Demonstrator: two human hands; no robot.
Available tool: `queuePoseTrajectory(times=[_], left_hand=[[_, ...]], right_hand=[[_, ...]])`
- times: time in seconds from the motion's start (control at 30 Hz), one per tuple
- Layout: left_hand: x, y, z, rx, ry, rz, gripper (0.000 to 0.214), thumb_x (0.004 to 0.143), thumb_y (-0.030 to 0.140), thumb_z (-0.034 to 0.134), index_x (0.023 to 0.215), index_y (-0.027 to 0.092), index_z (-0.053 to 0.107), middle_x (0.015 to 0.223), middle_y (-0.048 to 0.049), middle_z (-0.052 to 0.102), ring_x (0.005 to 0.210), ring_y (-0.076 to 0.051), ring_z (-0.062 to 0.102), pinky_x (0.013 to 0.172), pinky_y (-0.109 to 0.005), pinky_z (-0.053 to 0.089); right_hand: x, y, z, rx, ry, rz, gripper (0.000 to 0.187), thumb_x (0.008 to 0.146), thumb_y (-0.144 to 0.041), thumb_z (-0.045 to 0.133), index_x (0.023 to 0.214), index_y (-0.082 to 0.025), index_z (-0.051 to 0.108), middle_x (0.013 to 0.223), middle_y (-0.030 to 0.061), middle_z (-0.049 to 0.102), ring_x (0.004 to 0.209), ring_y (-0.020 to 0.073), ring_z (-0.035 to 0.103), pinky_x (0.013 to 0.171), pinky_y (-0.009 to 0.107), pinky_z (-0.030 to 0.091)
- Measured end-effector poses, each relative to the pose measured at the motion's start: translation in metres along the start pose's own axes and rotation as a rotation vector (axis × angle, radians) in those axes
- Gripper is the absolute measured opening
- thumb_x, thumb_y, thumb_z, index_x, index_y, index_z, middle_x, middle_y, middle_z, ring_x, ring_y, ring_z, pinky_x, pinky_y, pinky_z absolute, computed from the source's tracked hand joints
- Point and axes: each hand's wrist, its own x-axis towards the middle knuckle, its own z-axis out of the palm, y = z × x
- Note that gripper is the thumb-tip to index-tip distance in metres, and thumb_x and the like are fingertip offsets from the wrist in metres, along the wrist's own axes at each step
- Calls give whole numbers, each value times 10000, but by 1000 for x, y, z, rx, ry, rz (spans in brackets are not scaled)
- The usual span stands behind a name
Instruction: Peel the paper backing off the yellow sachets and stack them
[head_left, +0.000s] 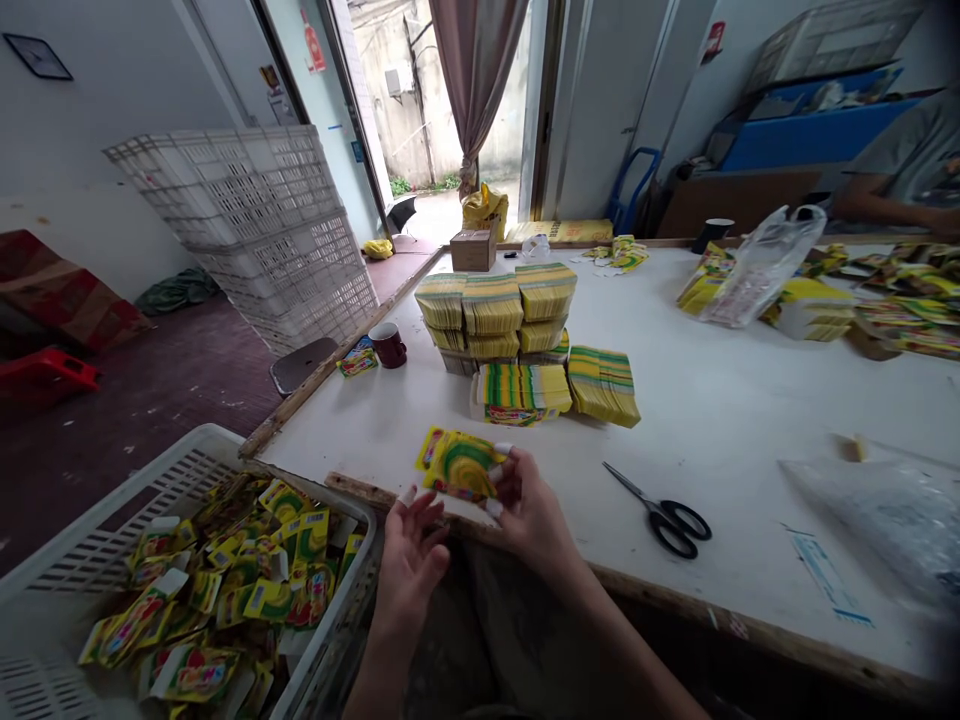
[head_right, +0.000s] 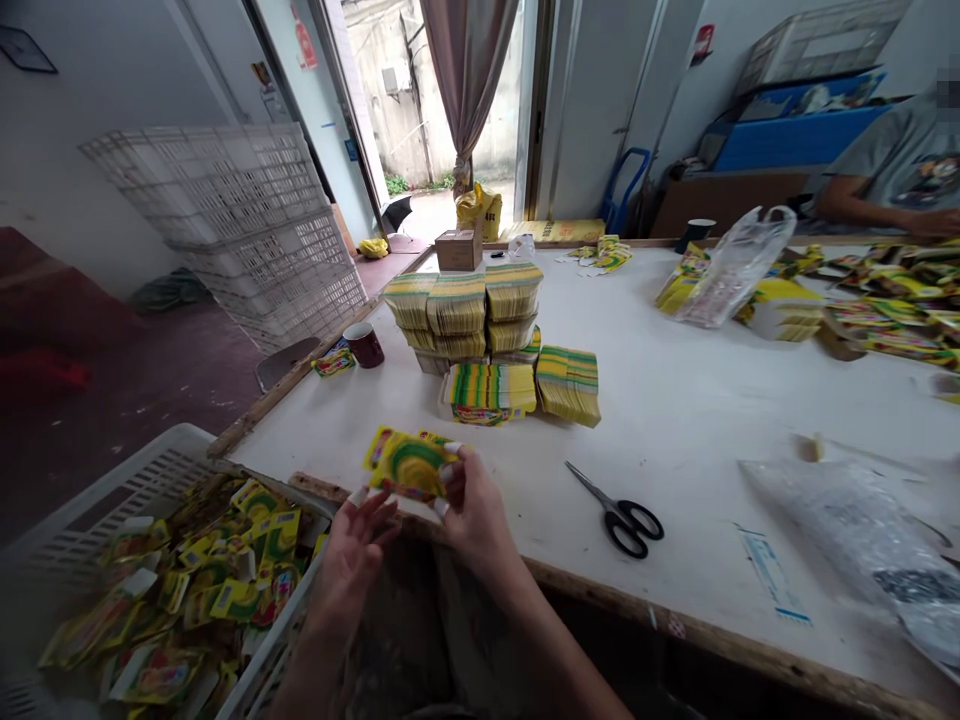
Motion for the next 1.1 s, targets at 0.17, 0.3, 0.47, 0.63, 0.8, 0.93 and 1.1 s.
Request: queuePoseTrajectory(times=[0.17,0.3,0.47,0.63,0.8,0.93,1.1], left_hand=[[-9,24,29,-565,213,23,636,748,758,440,1030,218,624,934,-69,665,901,-247,639,790,-372,540],[-8,39,32,-634,312,24,568,794,740,372,788,219,599,696,1,554,655,-145,565,654,-269,527],[-8,34,27,-322,281,-31,783,669,884,310,926,231,655,740,-39,627,740,-218,626,722,-348,540],[-11,26,31,-414,198,-114,646,690,783,515,1014,255,696,956,-55,718,858,-238,678,763,-361,554],[-7,8,30,-440,226,-167,319,689,451,761,879,196,736,851,-29,746,779,-165,691,713,-246,548],[-8,-1,22,-355,289,-89,293,701,427,762,882,199,730,848,-5,754,760,-151,681,698,-225,538],[-13,-3,16,-122,370,-30,246,756,416,716,848,188,720,804,17,738,748,-129,640,697,-188,509]], right_hand=[[-43,-39,23,437,-205,-22,538,701,-62,556,1197,-243,453,849,-24,517,686,115,499,607,218,432],[-56,-55,25,452,-341,28,462,666,-81,651,1096,-221,560,867,-25,532,767,135,480,703,246,418],[-49,-52,25,562,-374,170,479,628,-218,777,1058,-218,565,813,-36,534,744,144,475,659,243,393],[-37,-41,17,802,-226,232,417,673,-397,775,990,-241,553,777,-29,521,748,156,510,691,261,405],[-34,-33,8,956,-275,271,394,672,-409,786,950,-225,575,780,-24,527,722,138,500,672,245,393],[-36,-29,12,933,-224,262,302,716,-415,750,833,-207,565,748,-24,515,720,139,491,686,249,404],[-40,-30,18,731,-133,196,273,755,-432,697,753,-194,565,714,-17,513,679,141,469,635,243,397]])
